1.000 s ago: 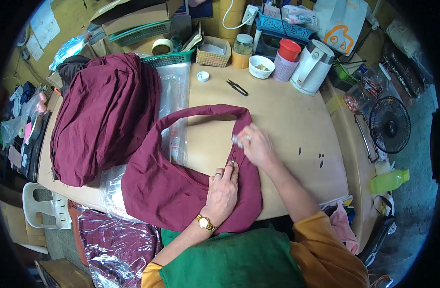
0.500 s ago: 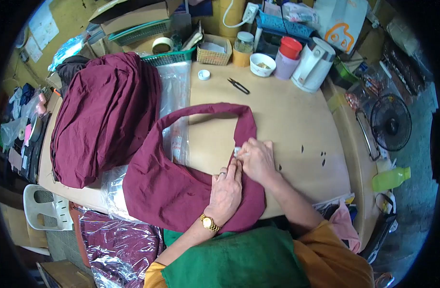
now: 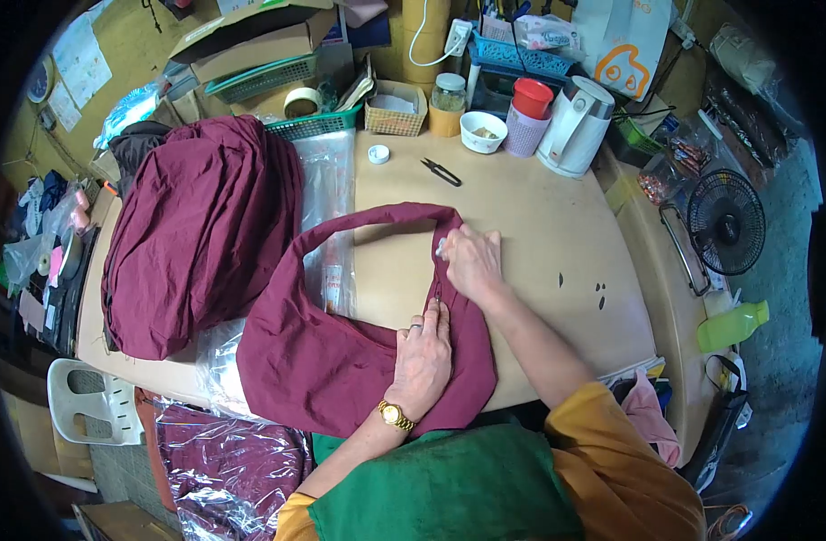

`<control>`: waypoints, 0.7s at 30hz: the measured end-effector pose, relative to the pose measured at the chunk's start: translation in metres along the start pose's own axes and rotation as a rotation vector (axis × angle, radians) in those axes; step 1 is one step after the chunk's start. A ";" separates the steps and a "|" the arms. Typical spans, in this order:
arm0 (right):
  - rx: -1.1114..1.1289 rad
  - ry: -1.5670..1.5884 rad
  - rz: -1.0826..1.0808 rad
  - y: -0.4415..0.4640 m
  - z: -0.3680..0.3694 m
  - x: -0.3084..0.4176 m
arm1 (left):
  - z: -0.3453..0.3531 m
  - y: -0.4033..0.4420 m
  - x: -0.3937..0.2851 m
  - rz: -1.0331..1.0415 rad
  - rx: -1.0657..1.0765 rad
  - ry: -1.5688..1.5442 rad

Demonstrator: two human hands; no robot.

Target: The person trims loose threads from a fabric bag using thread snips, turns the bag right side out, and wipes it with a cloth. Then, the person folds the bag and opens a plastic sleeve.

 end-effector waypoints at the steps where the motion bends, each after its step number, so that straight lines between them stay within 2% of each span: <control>1: 0.037 0.033 0.039 0.006 0.001 -0.004 | 0.001 0.000 0.001 -0.004 0.024 -0.001; 2: 0.073 0.065 0.075 0.011 0.000 -0.005 | 0.000 0.000 0.002 -0.002 0.019 0.004; 3: 0.079 0.074 -0.017 0.004 -0.004 0.003 | 0.002 0.000 0.002 -0.004 0.022 0.006; 4: 0.084 0.073 -0.020 -0.007 -0.004 0.008 | 0.005 -0.001 0.002 -0.009 0.031 0.003; 6: 0.230 0.110 0.005 -0.028 0.004 0.020 | 0.005 0.001 0.004 -0.015 0.032 -0.012; 8: 0.206 0.226 0.035 -0.014 0.019 0.000 | 0.005 0.000 0.003 -0.018 0.029 -0.024; 11: -0.066 0.081 0.000 0.017 0.006 0.002 | 0.002 -0.001 0.001 -0.002 0.009 -0.011; 12: -0.073 0.084 -0.001 0.015 -0.001 0.005 | 0.003 -0.003 0.000 0.001 0.021 -0.002; 14: 0.158 0.052 0.043 0.004 -0.005 0.009 | 0.004 0.000 0.003 -0.007 0.024 0.007; 15: 0.205 -0.030 -0.013 -0.010 -0.012 0.021 | 0.005 0.000 0.003 -0.009 0.037 0.019; 21: 0.069 0.049 -0.007 -0.006 0.015 0.010 | 0.002 0.001 -0.001 0.001 0.012 0.027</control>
Point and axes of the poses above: each hand's wrist, its own y-axis towards the middle knuckle, its own z-axis out of the palm, x = y × z, the point moved 8 cm from there along y, towards the middle knuckle, and after that the axes turned 12 degrees about z, right-handed, at the moved point
